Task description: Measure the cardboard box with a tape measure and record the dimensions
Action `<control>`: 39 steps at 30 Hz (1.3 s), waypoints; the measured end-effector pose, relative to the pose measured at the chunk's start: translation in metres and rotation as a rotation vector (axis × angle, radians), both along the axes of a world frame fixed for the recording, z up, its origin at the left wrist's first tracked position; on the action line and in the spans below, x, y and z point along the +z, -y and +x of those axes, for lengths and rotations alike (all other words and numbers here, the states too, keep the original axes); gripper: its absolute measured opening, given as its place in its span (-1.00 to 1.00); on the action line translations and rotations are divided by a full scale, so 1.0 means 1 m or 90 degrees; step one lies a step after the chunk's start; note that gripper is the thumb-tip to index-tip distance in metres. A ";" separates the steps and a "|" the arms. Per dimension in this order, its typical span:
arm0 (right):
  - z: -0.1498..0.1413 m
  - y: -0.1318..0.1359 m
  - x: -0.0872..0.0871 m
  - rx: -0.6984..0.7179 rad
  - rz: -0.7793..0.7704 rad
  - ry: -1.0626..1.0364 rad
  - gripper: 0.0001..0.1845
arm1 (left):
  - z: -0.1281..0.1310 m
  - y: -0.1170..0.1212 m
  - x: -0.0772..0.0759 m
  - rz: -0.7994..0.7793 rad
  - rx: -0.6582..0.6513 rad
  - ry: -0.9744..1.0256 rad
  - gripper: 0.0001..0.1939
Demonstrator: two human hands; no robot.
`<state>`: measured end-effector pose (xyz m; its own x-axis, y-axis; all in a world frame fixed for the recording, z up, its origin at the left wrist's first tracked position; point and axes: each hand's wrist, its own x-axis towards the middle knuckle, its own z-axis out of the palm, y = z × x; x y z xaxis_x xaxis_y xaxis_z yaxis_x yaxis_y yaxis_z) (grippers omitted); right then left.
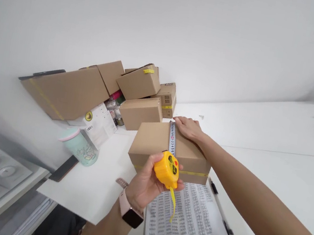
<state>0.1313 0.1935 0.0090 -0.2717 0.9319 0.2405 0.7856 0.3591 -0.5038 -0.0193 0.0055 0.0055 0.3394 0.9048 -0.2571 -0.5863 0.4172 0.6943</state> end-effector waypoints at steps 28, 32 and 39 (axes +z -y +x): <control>0.000 0.014 0.012 0.020 0.010 -0.039 -0.40 | 0.006 0.046 -0.015 0.094 0.079 -0.039 -0.47; 0.031 0.042 0.020 -0.109 0.070 -0.422 -0.49 | -0.039 0.065 -0.021 0.215 0.169 -0.117 -0.38; 0.085 0.124 -0.040 -0.232 -0.133 -0.517 -0.59 | -0.123 0.074 -0.065 0.195 0.280 -0.262 -0.34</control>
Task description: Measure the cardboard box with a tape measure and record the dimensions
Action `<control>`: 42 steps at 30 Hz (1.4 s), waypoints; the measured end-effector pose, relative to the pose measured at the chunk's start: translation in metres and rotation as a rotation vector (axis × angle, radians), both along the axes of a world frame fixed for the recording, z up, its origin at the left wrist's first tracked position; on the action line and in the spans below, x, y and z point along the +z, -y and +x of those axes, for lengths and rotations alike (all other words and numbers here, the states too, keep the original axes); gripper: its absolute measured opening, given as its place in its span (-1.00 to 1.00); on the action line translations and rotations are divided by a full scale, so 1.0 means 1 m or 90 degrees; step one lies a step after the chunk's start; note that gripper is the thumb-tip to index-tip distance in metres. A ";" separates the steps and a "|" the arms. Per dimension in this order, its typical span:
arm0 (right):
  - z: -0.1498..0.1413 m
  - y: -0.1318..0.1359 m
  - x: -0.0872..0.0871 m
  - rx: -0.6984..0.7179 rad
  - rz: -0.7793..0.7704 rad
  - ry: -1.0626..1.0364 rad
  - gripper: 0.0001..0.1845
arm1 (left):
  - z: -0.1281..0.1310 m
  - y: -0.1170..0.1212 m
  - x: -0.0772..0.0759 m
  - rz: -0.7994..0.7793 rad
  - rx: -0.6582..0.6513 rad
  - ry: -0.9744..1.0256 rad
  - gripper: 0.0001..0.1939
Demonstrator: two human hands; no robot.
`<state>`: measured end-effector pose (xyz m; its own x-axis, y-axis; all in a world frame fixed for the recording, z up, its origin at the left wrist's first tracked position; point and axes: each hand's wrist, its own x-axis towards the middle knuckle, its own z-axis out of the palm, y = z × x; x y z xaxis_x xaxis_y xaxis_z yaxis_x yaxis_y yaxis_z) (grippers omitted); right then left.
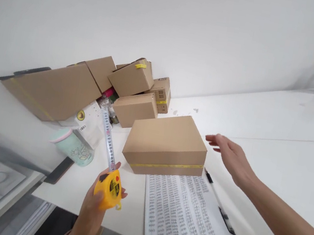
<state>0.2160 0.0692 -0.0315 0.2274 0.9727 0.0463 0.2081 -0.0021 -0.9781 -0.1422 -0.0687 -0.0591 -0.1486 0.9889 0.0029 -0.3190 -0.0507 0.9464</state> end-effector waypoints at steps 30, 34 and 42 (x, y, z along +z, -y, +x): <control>-0.038 -0.115 -0.025 0.111 -0.110 0.203 -0.51 | 0.046 -0.097 0.064 0.079 -0.119 -0.045 -0.47; -0.030 -0.112 -0.042 0.155 -0.107 0.166 -0.36 | 0.010 -0.107 0.032 0.124 0.026 -0.073 -0.48; -0.050 -0.092 -0.025 0.340 0.028 0.054 -0.31 | -0.028 -0.138 0.017 0.083 -0.008 -0.033 -0.52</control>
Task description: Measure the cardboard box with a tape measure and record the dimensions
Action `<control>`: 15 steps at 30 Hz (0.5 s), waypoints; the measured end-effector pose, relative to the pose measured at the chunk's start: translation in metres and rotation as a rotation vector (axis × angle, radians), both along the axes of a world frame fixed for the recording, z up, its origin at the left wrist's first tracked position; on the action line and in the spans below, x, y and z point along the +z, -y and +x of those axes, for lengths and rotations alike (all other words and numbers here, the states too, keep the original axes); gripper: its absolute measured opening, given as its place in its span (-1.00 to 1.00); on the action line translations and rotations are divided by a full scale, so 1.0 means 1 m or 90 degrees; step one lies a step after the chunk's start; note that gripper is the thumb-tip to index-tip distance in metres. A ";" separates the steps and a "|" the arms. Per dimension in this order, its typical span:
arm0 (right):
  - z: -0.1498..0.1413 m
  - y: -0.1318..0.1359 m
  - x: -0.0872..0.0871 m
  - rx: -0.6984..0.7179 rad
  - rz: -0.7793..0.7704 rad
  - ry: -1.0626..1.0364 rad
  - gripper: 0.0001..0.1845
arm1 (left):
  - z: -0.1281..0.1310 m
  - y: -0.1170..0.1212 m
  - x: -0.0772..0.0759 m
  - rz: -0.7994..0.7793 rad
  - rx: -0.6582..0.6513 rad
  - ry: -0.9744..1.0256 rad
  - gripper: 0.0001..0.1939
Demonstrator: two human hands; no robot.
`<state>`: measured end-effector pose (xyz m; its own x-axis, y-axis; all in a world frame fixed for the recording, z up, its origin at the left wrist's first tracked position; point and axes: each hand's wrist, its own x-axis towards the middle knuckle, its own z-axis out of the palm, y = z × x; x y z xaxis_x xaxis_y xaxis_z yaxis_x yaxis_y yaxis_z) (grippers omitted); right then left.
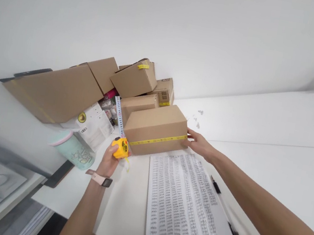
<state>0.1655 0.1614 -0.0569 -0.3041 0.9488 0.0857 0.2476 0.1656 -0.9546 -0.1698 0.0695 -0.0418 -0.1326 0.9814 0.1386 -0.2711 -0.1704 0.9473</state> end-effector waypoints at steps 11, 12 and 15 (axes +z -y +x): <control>0.017 0.052 0.079 -0.262 0.069 0.131 -0.25 | 0.006 0.030 0.092 -0.053 -0.030 -0.036 -0.49; 0.018 0.053 0.076 -0.257 0.040 0.128 -0.23 | 0.011 0.031 0.092 -0.062 -0.030 -0.041 -0.49; 0.017 0.047 0.070 -0.242 -0.011 0.113 -0.17 | 0.031 0.044 0.095 -0.049 -0.020 -0.021 -0.46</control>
